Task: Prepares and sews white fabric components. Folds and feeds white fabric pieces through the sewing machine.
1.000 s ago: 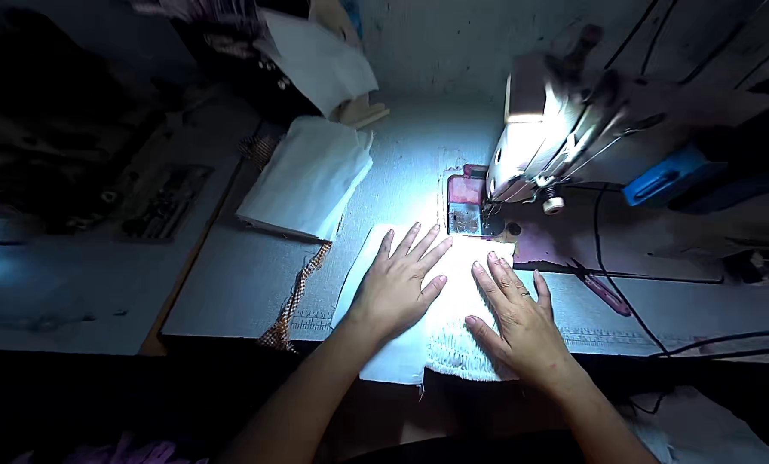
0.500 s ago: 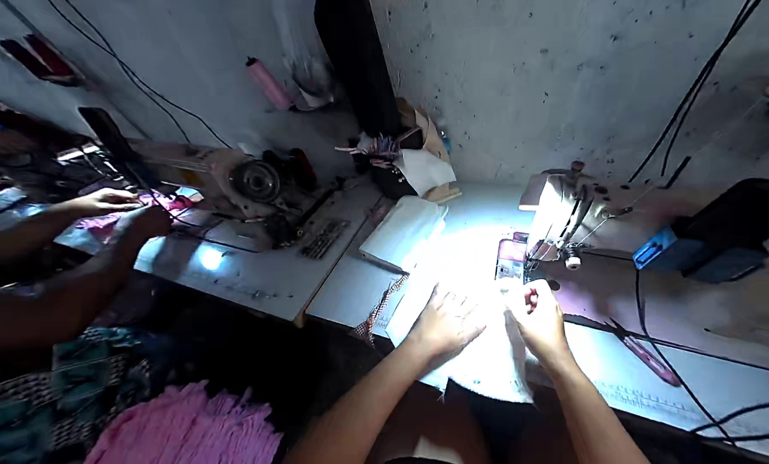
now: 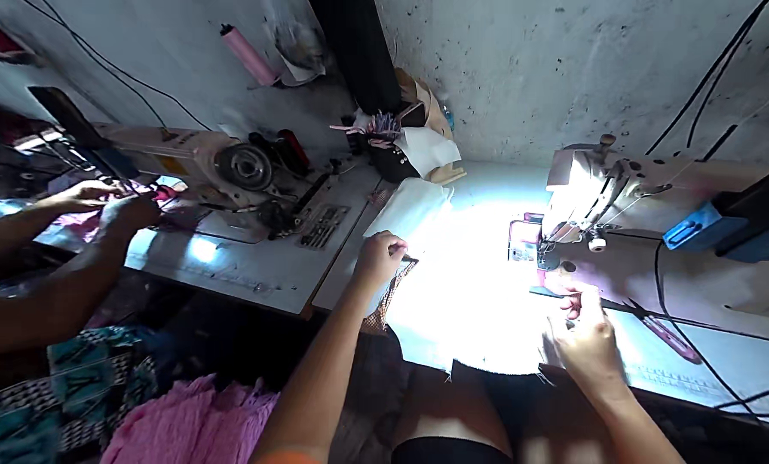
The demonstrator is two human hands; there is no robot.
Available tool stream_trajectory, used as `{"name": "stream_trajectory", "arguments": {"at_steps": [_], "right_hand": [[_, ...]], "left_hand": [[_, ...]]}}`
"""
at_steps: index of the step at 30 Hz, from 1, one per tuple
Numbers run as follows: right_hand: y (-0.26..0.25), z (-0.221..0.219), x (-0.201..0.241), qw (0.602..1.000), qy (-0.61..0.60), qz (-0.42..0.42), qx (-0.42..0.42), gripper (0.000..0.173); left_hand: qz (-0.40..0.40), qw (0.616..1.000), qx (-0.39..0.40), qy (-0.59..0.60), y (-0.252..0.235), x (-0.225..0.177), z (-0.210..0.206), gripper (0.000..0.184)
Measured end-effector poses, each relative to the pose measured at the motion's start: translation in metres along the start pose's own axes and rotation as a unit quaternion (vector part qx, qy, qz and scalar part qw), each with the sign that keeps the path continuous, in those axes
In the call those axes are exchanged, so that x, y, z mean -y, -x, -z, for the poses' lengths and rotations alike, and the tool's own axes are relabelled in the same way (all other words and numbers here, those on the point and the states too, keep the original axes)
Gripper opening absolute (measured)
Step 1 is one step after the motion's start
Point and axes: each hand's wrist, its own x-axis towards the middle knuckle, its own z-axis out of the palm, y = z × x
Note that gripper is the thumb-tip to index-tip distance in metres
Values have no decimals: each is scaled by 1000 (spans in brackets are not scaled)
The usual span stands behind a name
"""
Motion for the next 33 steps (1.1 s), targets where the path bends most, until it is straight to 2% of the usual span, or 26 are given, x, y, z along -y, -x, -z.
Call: {"name": "stream_trajectory", "arguments": {"at_steps": [6,10,14,19,22,26,28,30,33], "right_hand": [[21,12,-9,1000,17,26,1,47],[24,16,-8,999,38,30,-3,50],[22,21,-6,999,29,23,-14,52],[19,24,0,999,18,24,-24,52],[20,24,-4,999,13,21,-25,53],[27,23,-12,999,23,28,-23,50],[29,25,-14,999,34,29,-23,50],[30,28,-16,999,39,25,-23,51],[30,28,-17,999,37,24,-18,50]], "left_hand": [[-171,980,32,-95,-13,13,-1,9],[-210,966,62,-135,-24,15,1,11],[-195,963,127,-136,-34,18,3,10],[-70,982,174,-36,-44,17,12,21],[-58,991,115,-22,-41,18,7,21],[-153,988,8,7,-30,32,-7,23],[-168,985,0,48,-25,37,-8,24],[-158,985,6,72,-22,36,-6,14],[-141,986,-3,87,-21,36,-7,11]]}}
